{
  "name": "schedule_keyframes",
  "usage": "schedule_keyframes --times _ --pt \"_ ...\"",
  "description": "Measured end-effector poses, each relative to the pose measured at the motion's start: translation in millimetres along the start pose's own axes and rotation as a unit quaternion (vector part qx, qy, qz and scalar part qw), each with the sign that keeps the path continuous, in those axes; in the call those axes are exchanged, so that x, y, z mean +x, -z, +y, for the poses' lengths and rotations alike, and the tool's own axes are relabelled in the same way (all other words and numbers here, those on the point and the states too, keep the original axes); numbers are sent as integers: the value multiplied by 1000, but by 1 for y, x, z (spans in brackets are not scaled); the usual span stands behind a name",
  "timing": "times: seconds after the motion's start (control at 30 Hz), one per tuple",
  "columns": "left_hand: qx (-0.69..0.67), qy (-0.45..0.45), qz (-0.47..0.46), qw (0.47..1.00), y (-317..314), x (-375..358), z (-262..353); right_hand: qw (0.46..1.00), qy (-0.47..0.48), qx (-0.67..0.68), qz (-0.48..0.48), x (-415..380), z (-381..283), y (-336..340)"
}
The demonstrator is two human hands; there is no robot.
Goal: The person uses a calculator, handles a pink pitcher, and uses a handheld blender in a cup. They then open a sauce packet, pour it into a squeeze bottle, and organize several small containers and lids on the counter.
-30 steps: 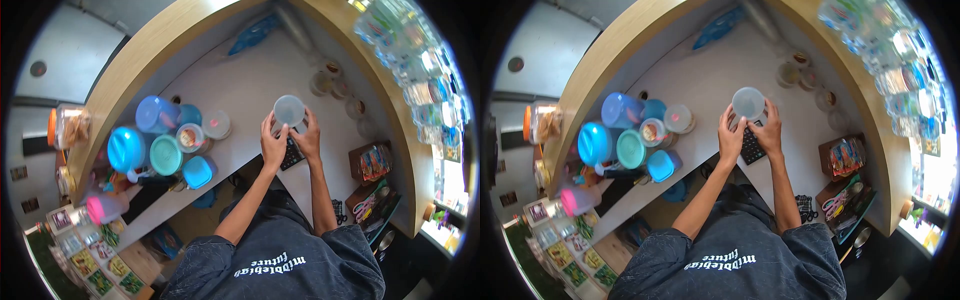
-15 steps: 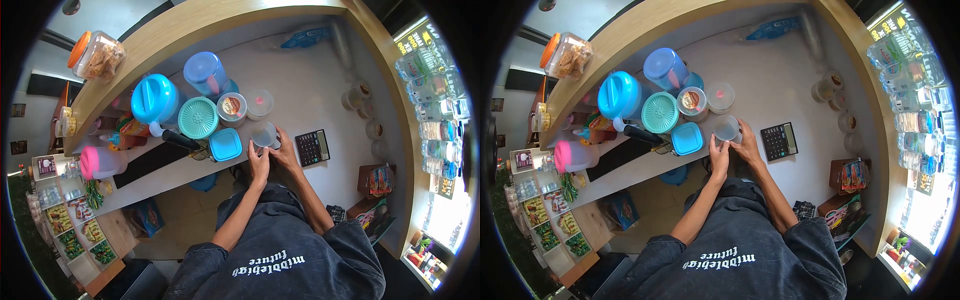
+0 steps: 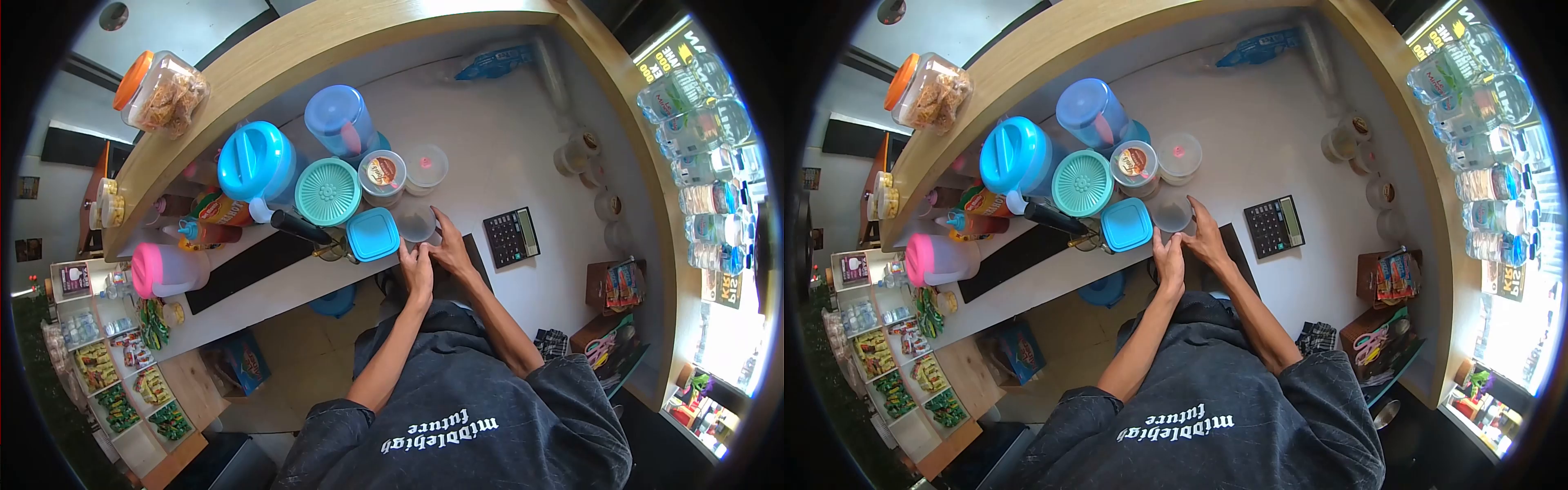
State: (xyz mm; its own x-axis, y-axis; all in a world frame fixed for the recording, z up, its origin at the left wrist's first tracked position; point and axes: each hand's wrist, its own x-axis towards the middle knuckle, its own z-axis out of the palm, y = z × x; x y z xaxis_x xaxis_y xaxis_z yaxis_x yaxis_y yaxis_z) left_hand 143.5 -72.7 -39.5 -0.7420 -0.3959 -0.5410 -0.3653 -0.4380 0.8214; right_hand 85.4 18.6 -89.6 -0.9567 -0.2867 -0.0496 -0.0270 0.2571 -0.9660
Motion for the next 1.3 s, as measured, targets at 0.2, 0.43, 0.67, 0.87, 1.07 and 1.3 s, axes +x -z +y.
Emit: schedule_keyframes --times 0.2,0.43,0.67,0.87,1.07,1.3 --pt "-17 -13 -1 1000 -2 -2 3 1000 15 17 7 5 0 -8" --pt "-21 -5 16 1000 1 15 -22 1000 23 -5 1 8 -4 -4" --pt "-66 45 -29 996 -24 6 -32 999 17 -21 34 -3 -3 20" --pt "5 59 -156 986 -91 -15 -14 984 -63 -9 164 -13 -12 93" --pt "118 17 -311 943 -188 -15 -28 932 -70 -58 352 -22 7 193" --pt "204 0 -418 885 -319 1 -59 847 -108 -108 509 -26 54 314"
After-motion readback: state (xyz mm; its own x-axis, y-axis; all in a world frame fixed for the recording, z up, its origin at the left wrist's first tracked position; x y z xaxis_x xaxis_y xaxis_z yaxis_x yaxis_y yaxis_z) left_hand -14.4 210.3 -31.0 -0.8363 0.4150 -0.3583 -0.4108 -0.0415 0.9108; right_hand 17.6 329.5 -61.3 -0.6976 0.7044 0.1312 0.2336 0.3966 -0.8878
